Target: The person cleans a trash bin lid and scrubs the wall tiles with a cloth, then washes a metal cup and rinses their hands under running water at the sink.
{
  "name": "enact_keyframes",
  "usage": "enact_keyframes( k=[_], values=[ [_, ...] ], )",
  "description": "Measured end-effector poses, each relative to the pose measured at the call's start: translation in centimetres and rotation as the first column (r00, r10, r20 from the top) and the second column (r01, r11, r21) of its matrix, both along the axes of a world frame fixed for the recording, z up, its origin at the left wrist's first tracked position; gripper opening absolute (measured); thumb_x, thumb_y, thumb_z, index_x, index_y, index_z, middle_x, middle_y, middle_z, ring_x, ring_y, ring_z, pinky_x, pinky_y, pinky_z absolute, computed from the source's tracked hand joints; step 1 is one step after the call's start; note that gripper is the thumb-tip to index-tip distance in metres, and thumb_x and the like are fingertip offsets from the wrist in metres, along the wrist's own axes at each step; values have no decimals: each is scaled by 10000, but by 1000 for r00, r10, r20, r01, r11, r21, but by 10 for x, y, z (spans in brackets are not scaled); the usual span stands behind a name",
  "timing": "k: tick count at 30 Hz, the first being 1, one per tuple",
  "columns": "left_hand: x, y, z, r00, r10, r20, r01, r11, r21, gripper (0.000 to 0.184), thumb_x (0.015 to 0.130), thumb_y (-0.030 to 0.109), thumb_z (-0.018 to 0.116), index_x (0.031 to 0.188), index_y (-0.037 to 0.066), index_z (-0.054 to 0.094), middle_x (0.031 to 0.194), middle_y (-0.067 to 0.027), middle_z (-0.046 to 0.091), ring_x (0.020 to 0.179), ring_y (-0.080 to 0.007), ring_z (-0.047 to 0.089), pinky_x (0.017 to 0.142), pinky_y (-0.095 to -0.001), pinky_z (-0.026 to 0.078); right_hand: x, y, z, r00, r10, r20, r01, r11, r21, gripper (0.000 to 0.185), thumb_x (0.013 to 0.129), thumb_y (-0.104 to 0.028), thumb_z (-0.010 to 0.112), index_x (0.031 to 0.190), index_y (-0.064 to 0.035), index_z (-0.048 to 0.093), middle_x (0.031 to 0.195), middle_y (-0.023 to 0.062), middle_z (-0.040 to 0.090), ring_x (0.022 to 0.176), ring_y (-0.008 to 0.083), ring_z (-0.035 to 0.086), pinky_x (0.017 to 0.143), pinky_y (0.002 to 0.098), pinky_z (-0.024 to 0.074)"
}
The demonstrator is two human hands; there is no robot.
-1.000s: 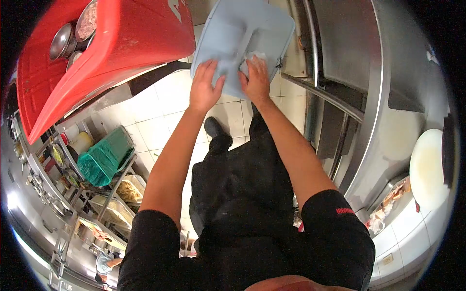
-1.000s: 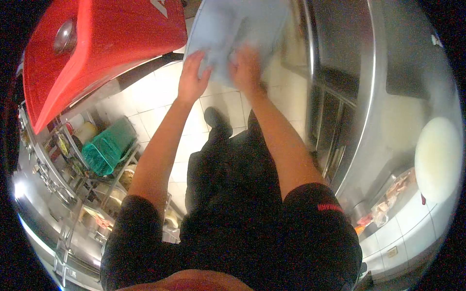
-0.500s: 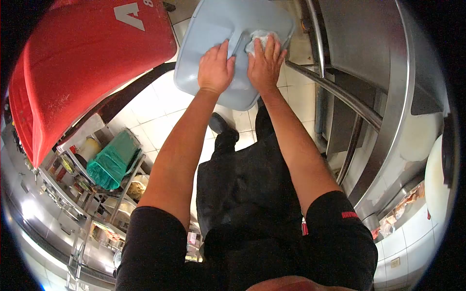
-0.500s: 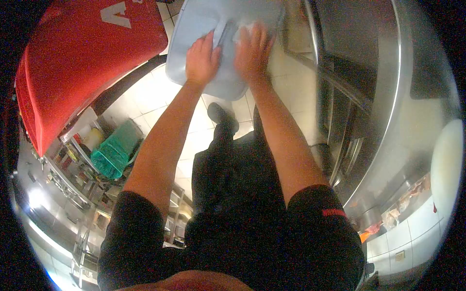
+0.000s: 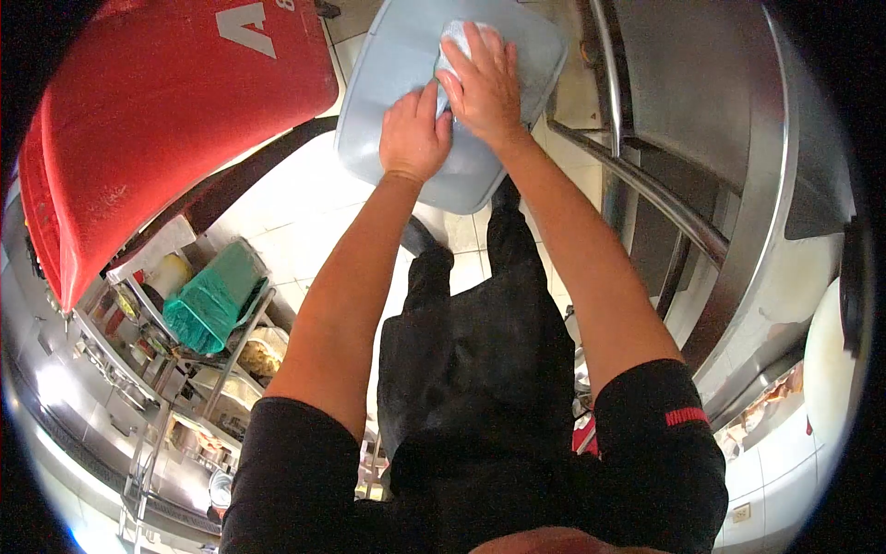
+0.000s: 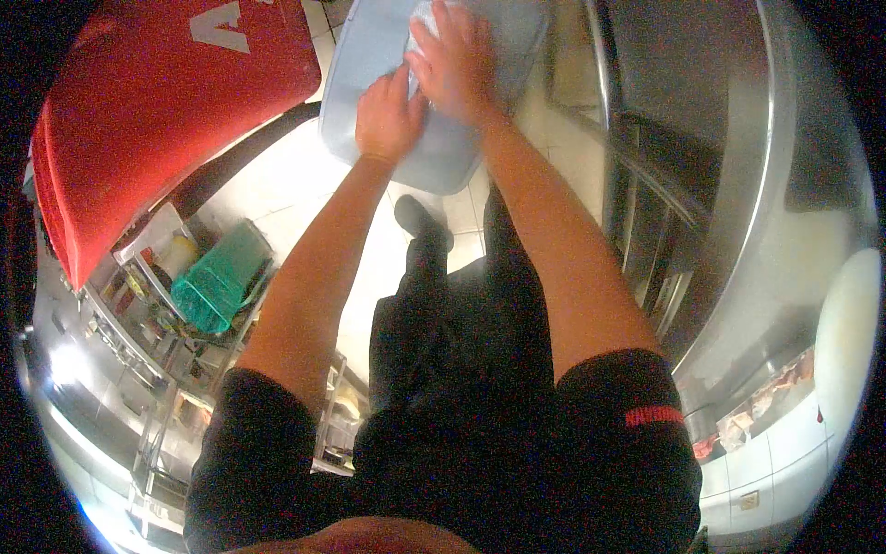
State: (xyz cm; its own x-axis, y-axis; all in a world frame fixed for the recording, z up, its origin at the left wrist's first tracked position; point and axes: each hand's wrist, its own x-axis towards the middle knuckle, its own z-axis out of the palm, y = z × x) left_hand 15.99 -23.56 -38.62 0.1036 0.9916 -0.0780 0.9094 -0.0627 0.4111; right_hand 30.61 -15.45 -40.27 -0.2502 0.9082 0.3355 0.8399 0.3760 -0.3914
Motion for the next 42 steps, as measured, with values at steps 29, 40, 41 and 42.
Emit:
enact_keyframes(
  k=[29, 40, 41, 42],
  values=[
    [-4, -6, 3, 999, 22, 25, -22, 1000, 22, 556, 916, 294, 626, 1426, 108, 508, 1208, -123, 601, 1108, -313, 567, 962, -452, 428, 62, 49, -47, 996, -50, -73, 45, 997, -70, 347, 899, -189, 610, 1227, -188, 722, 1341, 213, 606, 1263, 386, 541, 1054, 438, 465],
    [-5, -5, -4, 1000, 6, 8, -7, 999, 51, 554, 921, 291, 620, 1429, 104, 506, 1205, -113, 596, 1094, -308, 563, 957, -448, 427, 85, 77, -29, 995, -79, 59, 97, 883, -459, 345, 892, -192, 590, 1203, -227, 737, 1339, 147, 625, 1215, 343, 597, 1033, 449, 488],
    [-5, -2, -5, 1000, 8, 5, -8, 999, 51, 554, 921, 293, 621, 1428, 103, 506, 1206, -111, 596, 1093, -307, 563, 957, -446, 427, 80, 67, -32, 990, -69, 120, 108, 927, -360, 342, 891, -191, 590, 1196, -221, 740, 1336, 152, 627, 1205, 347, 604, 1032, 440, 491],
    [-5, -3, -6, 1000, 10, 4, -10, 999, 46, 554, 921, 294, 622, 1427, 103, 507, 1208, -110, 596, 1093, -307, 562, 957, -444, 426, 73, 61, -30, 991, -59, 117, 92, 949, -301, 341, 889, -186, 593, 1195, -219, 740, 1345, 153, 621, 1201, 353, 607, 1034, 437, 492]
  ],
)
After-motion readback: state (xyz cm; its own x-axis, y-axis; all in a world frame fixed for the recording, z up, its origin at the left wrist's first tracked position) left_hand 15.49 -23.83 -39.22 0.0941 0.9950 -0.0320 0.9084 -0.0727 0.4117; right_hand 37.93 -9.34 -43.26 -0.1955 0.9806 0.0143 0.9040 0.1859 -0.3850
